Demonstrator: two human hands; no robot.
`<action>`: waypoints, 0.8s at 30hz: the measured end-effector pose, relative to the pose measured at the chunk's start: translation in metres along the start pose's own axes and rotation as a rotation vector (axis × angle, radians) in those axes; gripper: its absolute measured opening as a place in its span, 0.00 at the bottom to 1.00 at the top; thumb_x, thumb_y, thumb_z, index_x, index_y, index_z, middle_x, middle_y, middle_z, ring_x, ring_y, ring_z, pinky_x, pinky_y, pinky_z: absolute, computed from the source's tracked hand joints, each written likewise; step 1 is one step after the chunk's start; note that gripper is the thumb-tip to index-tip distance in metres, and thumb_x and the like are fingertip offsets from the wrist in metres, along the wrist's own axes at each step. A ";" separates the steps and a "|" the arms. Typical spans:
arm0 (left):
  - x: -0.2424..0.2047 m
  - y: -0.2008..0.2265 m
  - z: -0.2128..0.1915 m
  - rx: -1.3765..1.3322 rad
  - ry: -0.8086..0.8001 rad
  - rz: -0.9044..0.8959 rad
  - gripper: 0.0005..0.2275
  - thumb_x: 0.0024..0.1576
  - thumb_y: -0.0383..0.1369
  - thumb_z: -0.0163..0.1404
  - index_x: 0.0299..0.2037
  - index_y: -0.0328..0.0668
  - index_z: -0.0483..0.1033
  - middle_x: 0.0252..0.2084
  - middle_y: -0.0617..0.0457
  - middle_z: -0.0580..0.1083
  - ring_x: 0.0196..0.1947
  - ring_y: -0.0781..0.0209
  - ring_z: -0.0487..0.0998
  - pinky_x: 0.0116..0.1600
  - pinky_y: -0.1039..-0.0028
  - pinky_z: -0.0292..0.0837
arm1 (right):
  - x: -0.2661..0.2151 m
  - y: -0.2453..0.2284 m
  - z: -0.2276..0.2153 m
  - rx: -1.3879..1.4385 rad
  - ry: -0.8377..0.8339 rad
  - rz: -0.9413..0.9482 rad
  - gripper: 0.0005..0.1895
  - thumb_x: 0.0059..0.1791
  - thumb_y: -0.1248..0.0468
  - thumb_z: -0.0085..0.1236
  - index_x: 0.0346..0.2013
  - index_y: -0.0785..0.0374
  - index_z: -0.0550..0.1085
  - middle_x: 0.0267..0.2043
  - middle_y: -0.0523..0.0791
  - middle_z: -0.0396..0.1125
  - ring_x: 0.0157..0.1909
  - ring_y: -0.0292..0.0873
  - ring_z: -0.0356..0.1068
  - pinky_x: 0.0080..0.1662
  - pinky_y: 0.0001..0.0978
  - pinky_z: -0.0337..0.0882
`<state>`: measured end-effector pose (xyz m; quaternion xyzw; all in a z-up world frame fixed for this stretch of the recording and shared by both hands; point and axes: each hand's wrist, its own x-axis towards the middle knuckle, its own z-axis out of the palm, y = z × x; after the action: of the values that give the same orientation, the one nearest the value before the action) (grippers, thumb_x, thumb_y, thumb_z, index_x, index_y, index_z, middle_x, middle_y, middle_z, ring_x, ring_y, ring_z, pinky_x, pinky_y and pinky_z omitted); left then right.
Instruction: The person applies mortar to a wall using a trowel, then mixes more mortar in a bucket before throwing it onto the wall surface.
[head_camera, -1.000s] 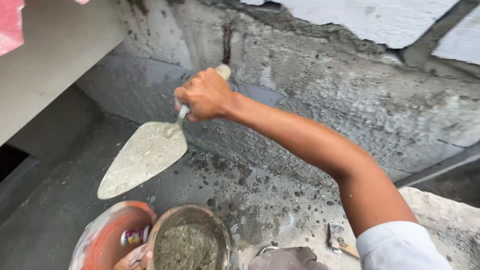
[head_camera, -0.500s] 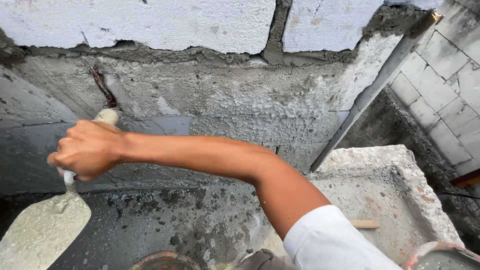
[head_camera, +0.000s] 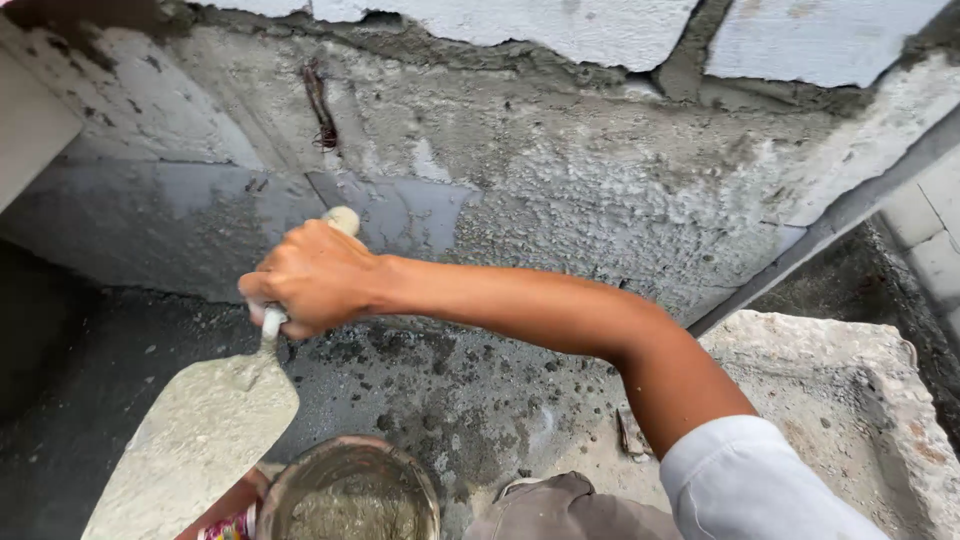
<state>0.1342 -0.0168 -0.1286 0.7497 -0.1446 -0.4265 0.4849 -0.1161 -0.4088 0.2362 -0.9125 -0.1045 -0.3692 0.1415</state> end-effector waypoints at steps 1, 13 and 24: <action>-0.019 -0.006 0.002 -0.040 0.061 -0.028 0.18 0.55 0.25 0.57 0.57 0.31 0.76 0.46 0.46 0.80 0.44 0.58 0.80 0.47 0.62 0.79 | -0.013 -0.008 0.001 0.043 -0.044 0.051 0.07 0.34 0.61 0.66 0.25 0.52 0.78 0.21 0.42 0.72 0.23 0.47 0.73 0.25 0.45 0.68; -0.134 0.042 0.040 -0.134 0.243 -0.035 0.15 0.56 0.26 0.57 0.54 0.34 0.78 0.42 0.50 0.80 0.38 0.62 0.80 0.44 0.64 0.80 | -0.364 -0.024 0.102 0.847 -0.809 1.483 0.14 0.48 0.64 0.61 0.38 0.77 0.78 0.19 0.43 0.65 0.20 0.37 0.61 0.26 0.37 0.64; -0.200 0.142 0.080 0.302 0.784 0.301 0.27 0.50 0.22 0.59 0.62 0.35 0.67 0.48 0.45 0.76 0.43 0.56 0.80 0.48 0.69 0.77 | -0.218 -0.057 0.022 0.105 -1.259 0.966 0.23 0.52 0.52 0.55 0.57 0.60 0.70 0.28 0.50 0.72 0.30 0.43 0.66 0.39 0.39 0.73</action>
<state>-0.0191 -0.0083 0.0783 0.8877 -0.1181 -0.0090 0.4449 -0.2726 -0.3662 0.0775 -0.8863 0.2252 0.3234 0.2434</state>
